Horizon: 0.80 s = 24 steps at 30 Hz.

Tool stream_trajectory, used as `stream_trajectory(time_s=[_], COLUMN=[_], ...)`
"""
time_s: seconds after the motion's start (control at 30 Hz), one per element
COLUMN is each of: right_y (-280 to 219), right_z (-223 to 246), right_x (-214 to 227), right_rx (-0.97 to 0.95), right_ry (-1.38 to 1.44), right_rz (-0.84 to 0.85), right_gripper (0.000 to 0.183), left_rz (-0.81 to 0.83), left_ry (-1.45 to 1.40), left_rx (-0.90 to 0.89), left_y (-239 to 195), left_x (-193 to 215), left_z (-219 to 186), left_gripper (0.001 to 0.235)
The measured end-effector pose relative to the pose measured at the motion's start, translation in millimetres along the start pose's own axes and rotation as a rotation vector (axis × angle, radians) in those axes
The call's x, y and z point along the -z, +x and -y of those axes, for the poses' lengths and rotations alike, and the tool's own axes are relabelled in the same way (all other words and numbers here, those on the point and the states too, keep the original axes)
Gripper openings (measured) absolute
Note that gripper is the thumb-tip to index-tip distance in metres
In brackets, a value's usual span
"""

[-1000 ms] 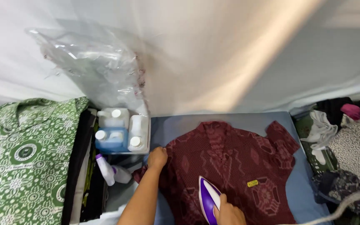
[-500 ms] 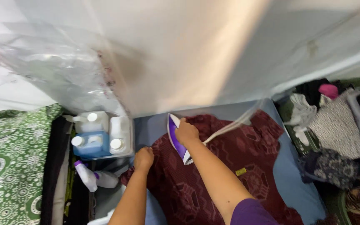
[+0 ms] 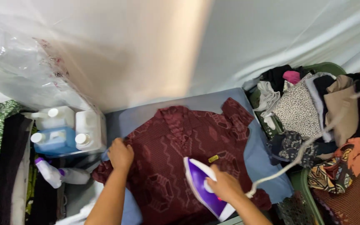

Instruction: Ironing and folding a maroon patterned shirt on an ironing board.

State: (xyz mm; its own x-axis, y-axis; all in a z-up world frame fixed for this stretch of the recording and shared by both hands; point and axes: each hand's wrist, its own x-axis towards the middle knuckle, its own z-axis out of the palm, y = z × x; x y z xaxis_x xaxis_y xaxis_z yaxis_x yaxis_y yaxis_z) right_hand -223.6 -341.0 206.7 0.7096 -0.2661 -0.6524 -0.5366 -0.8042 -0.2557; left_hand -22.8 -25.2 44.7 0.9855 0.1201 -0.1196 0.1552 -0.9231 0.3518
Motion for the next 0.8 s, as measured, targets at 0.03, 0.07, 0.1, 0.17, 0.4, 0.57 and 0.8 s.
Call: stream_trajectory(time_s=[0.03,0.07,0.1,0.17,0.4,0.57,0.8], right_y=[10.6,21.9,34.0,50.6,145.8,180.1,139.6], right_z=[-26.4,-52.0,-77.4,-82.5,-48.9,-59.6,-81.6], right_x=[-5.8,-12.1,-18.2,-14.4,39.8,58.6,62.6], right_rx=[0.003,-0.003,-0.01,-0.041,-0.006,0.091,0.184], right_ry=[-0.004,-0.003,-0.002,-0.065,-0.086,-0.091,-0.273], right_rz=[-0.001,-0.066,-0.13,-0.185,-0.43,-0.403,-0.26], right_gripper=[0.038,0.039,0.039,0.039,0.041,0.041,0.039], left_rz=[-0.003,-0.073,-0.144,-0.058,0.333,0.378,0.271], left_ry=[-0.003,-0.021,-0.039,0.014,0.258,0.323,0.361], left_rx=[0.003,-0.139,-0.28,-0.403,-0.494,-0.412,-0.374], left_y=[-18.5,-36.2,-53.2,-83.3,-127.8,-121.9,-123.8], left_x=[-2.7,-5.2,-8.0,-10.7,-41.1,-43.1,-52.4], left_z=[-13.4,-26.2,-39.1,-74.3,-139.5,-156.5,-153.4], left_gripper=[0.038,0.042,0.05,0.062,0.091,0.091,0.079])
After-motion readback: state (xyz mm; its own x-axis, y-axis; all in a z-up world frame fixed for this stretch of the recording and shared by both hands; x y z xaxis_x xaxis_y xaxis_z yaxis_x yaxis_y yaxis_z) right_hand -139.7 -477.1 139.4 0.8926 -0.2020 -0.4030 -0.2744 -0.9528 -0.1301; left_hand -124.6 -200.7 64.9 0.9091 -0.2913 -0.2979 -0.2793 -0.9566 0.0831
